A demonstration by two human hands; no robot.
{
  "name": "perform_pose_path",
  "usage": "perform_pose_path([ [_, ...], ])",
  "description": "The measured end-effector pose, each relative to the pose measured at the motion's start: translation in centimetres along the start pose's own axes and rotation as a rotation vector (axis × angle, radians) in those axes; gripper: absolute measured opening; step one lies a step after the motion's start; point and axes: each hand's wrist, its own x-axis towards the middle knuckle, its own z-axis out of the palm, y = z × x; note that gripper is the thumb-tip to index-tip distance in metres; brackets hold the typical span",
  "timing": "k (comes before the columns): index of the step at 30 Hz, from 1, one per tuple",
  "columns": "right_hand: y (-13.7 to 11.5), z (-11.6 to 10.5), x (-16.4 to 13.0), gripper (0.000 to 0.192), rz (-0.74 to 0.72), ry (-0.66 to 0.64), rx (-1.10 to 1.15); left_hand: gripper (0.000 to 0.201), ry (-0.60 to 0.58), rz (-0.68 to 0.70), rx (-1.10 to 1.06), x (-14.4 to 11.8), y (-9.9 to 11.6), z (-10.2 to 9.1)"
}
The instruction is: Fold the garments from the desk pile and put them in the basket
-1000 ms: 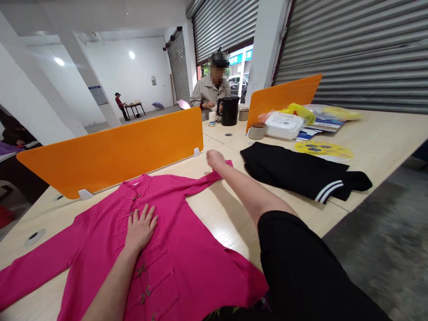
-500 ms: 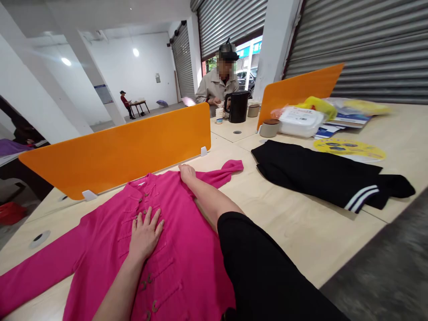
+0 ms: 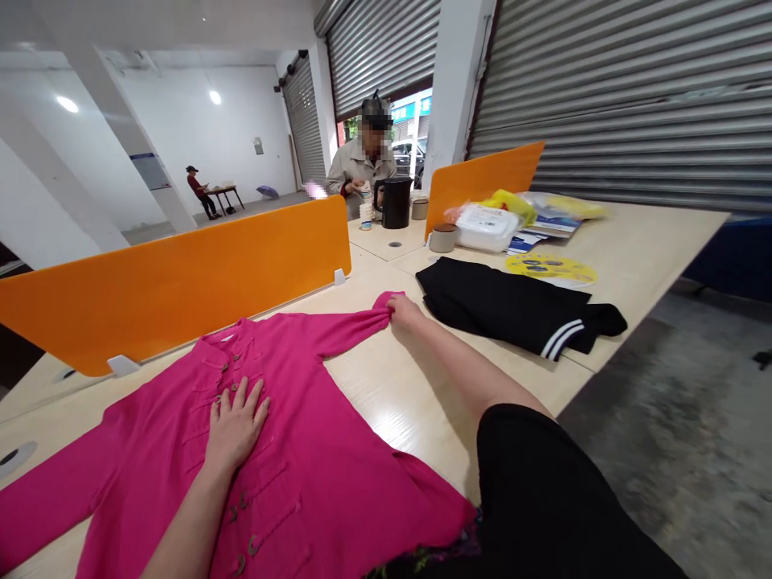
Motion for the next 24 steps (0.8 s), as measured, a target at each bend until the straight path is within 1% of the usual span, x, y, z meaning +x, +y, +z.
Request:
perform_pose_path([
  [2,0.8,-0.6,0.0,0.026,0.028,0.025,0.024,0.056,0.007,0.007,0.01,0.0,-0.1,0.0],
  [5,1.7,-2.3,0.9,0.027,0.087,0.059,0.06,0.055,0.02,0.012,0.013,0.0,-0.1,0.1],
  [9,3.4,-4.5,1.9,0.024,0.227,0.084,0.035,0.055,0.031,0.01,0.002,0.0,-0.2,0.3],
  [11,4.0,-4.8,1.8,0.019,0.288,0.061,0.014,0.056,0.033,0.012,-0.006,0.0,-0.2,0.4],
  [14,4.2,-4.2,0.7,0.011,0.32,-0.011,0.004,0.056,0.041,0.009,-0.034,0.1,-0.2,0.5],
  [17,3.9,-3.7,-0.6,0.002,0.323,-0.06,-0.007,0.056,0.047,0.005,-0.079,0.0,-0.2,0.8],
  [20,3.3,-4.5,-1.1,0.006,0.322,-0.032,-0.003,0.056,0.059,-0.003,-0.126,-0.1,-0.1,1.1],
  [22,1.9,-5.8,-0.7,0.008,0.313,0.007,0.014,0.056,0.063,-0.013,-0.155,-0.1,0.0,1.2],
  [23,0.8,-6.7,-0.4,0.009,0.309,0.029,0.046,0.056,0.063,-0.017,-0.167,-0.1,0.0,1.3],
  [24,-0.7,-7.5,-0.1,0.009,0.301,0.033,0.136,0.057,0.063,-0.019,-0.176,-0.1,0.0,1.3],
])
